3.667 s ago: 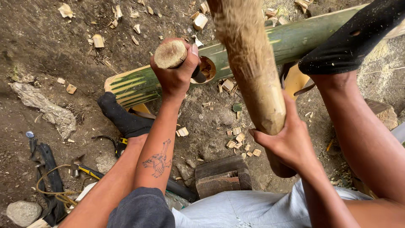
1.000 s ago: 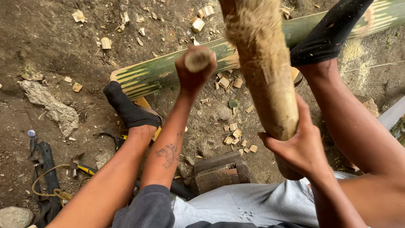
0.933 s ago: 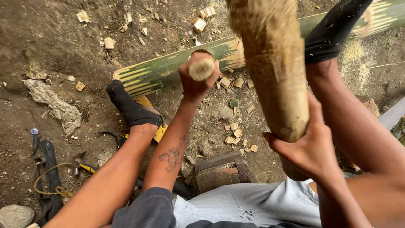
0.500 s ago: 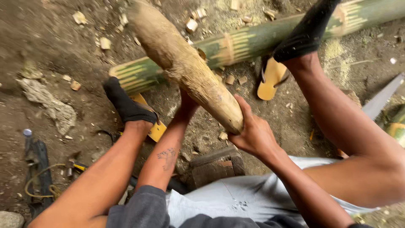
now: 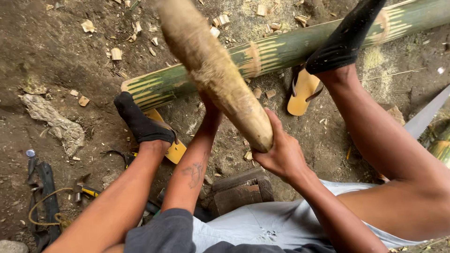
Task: The person uses a wooden mallet and chisel to carve a circular hole into a bamboo pole. They repeatedly strike the chisel to remove material and deepen the hole.
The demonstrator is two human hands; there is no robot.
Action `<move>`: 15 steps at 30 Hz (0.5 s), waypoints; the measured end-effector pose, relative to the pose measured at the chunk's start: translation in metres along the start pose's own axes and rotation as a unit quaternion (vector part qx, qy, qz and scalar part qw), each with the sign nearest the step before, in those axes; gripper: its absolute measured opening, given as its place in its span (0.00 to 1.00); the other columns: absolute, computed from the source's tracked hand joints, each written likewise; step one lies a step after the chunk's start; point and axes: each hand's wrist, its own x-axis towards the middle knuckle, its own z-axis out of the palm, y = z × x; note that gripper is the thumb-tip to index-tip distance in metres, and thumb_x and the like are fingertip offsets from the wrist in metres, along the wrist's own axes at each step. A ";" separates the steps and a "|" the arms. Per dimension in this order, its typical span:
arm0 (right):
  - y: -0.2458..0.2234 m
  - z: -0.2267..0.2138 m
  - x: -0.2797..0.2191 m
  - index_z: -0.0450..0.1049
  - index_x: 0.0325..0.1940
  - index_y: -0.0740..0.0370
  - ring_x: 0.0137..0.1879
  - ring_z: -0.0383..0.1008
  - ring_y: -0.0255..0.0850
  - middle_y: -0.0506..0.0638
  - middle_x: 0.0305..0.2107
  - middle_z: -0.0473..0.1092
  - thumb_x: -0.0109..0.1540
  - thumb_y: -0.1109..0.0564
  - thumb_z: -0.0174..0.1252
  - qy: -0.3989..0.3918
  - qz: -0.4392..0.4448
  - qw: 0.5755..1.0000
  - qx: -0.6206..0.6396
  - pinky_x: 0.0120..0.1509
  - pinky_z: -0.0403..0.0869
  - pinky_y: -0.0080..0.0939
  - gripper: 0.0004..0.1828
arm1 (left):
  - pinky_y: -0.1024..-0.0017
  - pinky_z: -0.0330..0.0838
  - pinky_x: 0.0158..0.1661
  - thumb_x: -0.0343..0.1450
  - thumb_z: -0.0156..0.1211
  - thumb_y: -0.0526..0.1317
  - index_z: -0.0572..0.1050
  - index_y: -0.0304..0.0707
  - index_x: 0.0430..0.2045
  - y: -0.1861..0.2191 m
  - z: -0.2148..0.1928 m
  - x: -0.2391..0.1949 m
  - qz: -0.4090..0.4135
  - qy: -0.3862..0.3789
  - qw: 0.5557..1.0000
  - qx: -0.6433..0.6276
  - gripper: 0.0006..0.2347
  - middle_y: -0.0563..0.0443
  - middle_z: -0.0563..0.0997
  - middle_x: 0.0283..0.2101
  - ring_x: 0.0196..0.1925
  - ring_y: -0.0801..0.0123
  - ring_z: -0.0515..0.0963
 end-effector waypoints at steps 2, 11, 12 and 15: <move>0.002 -0.004 -0.006 0.41 0.78 0.52 0.43 0.81 0.63 0.70 0.41 0.77 0.50 0.55 0.69 0.018 -0.004 0.999 0.038 0.49 0.81 0.56 0.59 | 0.66 0.81 0.44 0.67 0.68 0.39 0.74 0.34 0.40 -0.015 0.005 0.025 -0.040 0.002 0.999 -0.006 0.13 0.48 0.81 0.37 0.40 0.67 0.84; -0.007 -0.053 -0.017 0.45 0.76 0.54 0.47 0.82 0.59 0.69 0.45 0.75 0.47 0.51 0.73 0.086 0.083 0.991 0.067 0.49 0.81 0.54 0.60 | 0.71 0.82 0.39 0.65 0.71 0.38 0.77 0.37 0.33 0.045 -0.057 0.037 -0.088 -0.153 0.978 -0.107 0.09 0.54 0.84 0.33 0.36 0.72 0.87; -0.004 -0.059 -0.021 0.46 0.76 0.56 0.50 0.82 0.58 0.69 0.47 0.75 0.48 0.52 0.73 0.114 0.030 0.991 0.062 0.52 0.80 0.53 0.59 | 0.71 0.81 0.39 0.65 0.70 0.37 0.76 0.37 0.32 0.061 -0.064 0.026 -0.061 -0.148 0.983 -0.090 0.08 0.53 0.83 0.32 0.34 0.71 0.86; -0.008 -0.071 -0.040 0.46 0.76 0.58 0.56 0.80 0.57 0.68 0.51 0.74 0.49 0.54 0.74 0.158 -0.062 0.984 0.061 0.57 0.78 0.52 0.59 | 0.69 0.79 0.41 0.64 0.70 0.34 0.76 0.37 0.28 0.092 -0.085 0.001 0.012 -0.138 0.988 -0.074 0.07 0.52 0.82 0.30 0.33 0.68 0.83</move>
